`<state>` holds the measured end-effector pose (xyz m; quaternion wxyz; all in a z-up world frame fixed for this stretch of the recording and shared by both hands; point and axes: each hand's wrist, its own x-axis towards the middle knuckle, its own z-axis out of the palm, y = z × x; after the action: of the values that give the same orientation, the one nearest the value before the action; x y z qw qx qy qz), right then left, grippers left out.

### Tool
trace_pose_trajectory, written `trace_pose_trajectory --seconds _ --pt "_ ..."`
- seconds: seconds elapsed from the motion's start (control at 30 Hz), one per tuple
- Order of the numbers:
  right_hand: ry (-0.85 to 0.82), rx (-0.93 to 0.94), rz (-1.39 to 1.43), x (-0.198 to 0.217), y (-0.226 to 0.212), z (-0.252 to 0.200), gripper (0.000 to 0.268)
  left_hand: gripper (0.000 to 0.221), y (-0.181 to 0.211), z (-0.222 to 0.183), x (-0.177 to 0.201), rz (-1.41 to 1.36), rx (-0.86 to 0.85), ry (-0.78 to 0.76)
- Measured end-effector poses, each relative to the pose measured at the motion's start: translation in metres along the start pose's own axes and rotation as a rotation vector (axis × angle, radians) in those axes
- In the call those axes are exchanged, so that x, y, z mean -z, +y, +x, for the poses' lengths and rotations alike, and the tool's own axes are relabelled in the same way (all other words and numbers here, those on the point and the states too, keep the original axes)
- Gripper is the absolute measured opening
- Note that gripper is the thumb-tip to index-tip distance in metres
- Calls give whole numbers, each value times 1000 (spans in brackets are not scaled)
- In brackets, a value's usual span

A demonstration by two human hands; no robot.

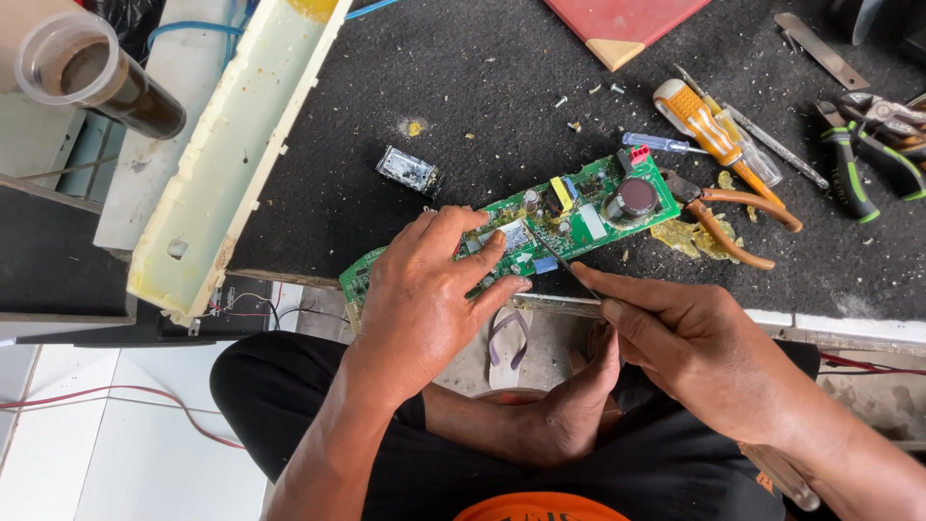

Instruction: Scraping and cutting away adhesive from a circuit board using a thin metal tool on a repair bench.

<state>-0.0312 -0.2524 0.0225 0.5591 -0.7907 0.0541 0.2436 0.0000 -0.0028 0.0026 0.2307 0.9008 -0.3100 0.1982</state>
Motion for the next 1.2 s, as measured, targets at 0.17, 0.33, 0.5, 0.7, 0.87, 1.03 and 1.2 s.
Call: trace_pose_trajectory --seconds 0.17,0.33,0.5,0.7,0.87,1.03,1.2 --pt "23 -146 180 -8 -23 -2 48 34 -2 0 -1 24 -5 -2" --pt "-7 -206 310 -6 -32 1 46 36 -2 -1 0 17 2 -9" --pt "-24 -241 126 -5 -54 6 44 37 -3 -1 0 17 5 -14" --pt "-81 -233 36 20 -52 13 46 36 -4 -2 1 2 -4 -18" --pt "-7 3 -395 12 -15 0 48 35 -5 -4 -1 -12 5 7" --pt "76 402 -546 -3 11 -3 50 35 -5 -4 0 -2 5 -21" --pt "73 390 -464 -5 15 0 49 35 -5 -3 -2 10 -9 -4"
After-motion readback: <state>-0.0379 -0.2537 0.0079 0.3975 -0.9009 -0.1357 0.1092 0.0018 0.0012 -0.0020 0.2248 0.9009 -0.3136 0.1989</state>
